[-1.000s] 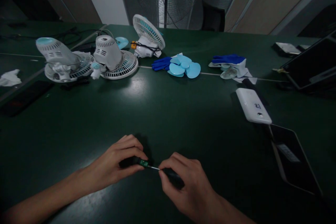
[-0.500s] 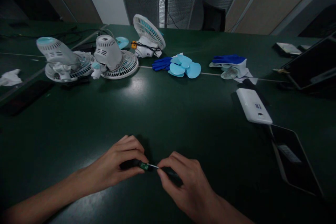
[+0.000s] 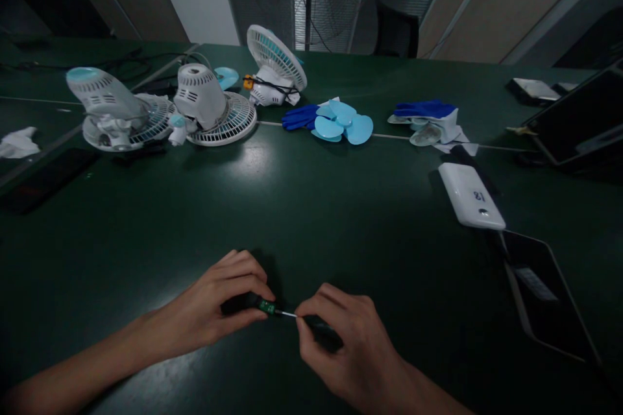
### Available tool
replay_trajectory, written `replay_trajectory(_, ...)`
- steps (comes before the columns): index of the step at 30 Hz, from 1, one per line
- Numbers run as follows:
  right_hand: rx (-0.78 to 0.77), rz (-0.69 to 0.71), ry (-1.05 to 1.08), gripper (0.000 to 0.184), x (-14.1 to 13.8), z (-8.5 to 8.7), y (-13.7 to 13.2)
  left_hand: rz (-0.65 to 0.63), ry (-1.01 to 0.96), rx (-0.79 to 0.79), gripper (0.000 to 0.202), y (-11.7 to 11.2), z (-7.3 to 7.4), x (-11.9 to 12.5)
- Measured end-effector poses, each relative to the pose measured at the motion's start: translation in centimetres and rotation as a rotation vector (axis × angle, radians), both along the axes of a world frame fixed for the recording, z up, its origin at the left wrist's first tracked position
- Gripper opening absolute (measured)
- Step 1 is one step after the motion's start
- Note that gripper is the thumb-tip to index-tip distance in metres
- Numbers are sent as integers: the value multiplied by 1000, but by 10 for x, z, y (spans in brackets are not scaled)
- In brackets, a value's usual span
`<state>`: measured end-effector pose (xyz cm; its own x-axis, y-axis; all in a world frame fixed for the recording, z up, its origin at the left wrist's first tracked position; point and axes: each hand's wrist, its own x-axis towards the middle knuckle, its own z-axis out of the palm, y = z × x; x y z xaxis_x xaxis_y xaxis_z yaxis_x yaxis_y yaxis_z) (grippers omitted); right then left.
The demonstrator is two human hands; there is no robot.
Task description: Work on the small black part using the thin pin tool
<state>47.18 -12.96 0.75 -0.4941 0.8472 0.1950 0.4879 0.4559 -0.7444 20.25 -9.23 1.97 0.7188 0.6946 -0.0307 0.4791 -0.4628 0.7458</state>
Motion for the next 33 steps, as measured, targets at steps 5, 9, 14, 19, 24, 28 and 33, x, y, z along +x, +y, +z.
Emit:
replay_trajectory(5,15,4,-9,17,-1,-1,1,5,0,3,17,0,0,0)
replay_trajectory(9,10,10,-11,16,0,-2,1,-6,-11,7,15,1,0,0)
replay_trajectory(14,33,12,-5,16,0,-2,0,-3,-16,7,15,1,-1,-1)
replay_trajectory(19,28,4,0,16,-1,-2,1,1,-19,4,15,0,0,0)
replay_trajectory(24,20,19,-13,16,0,-3,1,6,-29,10,14,0,1,1)
replay_trajectory(28,-13,38,-38,16,0,-3,1,3,-24,6,14,0,2,1)
replay_trajectory(33,-76,59,5,15,-1,-1,2,0,-23,-3,13,0,3,1)
